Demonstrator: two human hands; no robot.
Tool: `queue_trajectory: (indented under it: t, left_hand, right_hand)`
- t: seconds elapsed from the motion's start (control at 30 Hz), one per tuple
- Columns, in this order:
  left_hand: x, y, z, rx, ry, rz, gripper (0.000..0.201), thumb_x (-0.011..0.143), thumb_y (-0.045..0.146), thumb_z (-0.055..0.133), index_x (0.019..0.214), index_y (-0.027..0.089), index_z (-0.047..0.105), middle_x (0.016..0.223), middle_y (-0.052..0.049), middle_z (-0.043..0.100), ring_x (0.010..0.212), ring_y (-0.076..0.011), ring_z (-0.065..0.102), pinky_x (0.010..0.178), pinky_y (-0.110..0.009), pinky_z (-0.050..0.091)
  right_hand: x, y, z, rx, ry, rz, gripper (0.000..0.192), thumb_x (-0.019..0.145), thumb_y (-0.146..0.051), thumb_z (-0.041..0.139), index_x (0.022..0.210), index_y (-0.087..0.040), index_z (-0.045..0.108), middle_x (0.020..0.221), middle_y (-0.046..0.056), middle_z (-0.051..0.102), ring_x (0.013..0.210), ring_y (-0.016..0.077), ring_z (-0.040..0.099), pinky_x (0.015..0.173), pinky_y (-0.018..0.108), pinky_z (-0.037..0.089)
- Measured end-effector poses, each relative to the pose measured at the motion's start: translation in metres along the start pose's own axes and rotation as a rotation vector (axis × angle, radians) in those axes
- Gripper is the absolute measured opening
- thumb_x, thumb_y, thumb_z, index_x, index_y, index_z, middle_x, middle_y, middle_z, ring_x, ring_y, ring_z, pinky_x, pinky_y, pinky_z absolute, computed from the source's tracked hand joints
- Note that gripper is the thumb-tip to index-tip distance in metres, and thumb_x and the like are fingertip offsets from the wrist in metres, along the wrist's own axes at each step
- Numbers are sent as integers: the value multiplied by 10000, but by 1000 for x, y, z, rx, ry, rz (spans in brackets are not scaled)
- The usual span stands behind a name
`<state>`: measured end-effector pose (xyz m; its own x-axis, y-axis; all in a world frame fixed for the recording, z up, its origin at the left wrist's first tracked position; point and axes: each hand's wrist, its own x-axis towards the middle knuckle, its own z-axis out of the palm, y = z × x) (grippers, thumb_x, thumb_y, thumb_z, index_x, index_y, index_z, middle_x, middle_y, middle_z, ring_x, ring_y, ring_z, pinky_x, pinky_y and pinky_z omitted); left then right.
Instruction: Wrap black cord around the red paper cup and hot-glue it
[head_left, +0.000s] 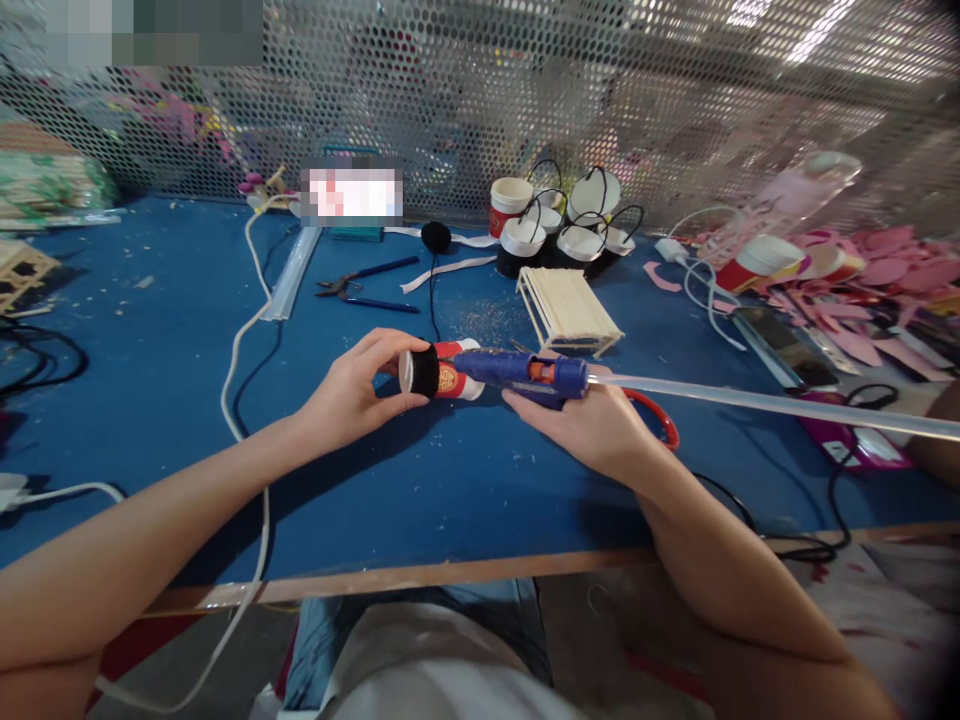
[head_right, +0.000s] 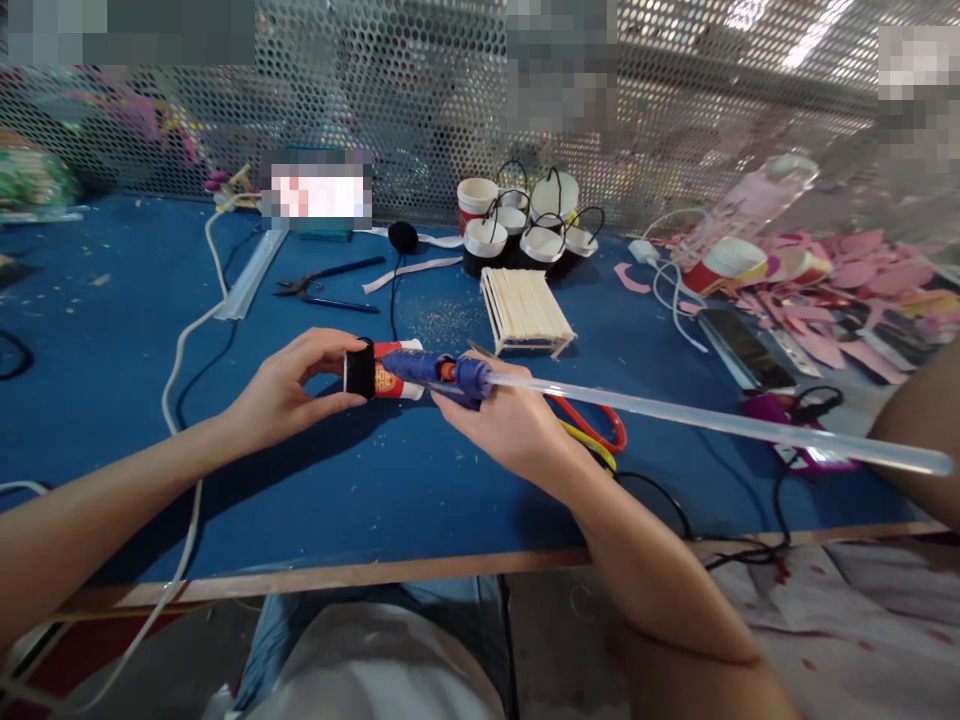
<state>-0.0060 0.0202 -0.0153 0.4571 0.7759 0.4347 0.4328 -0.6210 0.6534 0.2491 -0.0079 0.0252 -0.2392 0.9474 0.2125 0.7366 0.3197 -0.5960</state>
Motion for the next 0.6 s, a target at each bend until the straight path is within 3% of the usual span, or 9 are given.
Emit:
queue_trajectory:
  t: [0.3, 0.6]
  left_hand:
    - [3, 5, 1, -239, -10, -370, 541, 677, 341, 729, 1139, 157, 514, 982, -85, 653, 758, -189, 664, 729, -381, 567]
    - [0, 1, 2, -182, 1, -194, 509, 690, 330, 728, 1133, 174, 533, 1111, -103, 587, 859, -189, 641, 821, -393, 545]
  right_hand:
    - [-2, 4, 1, 21, -32, -33, 188, 768, -396, 597, 714, -222, 547, 629, -13, 603, 583, 159, 565, 567, 280, 440]
    - [-2, 0, -2, 8, -12, -50, 167, 777, -350, 583, 697, -218, 519, 658, -12, 581, 568, 135, 539, 501, 245, 400]
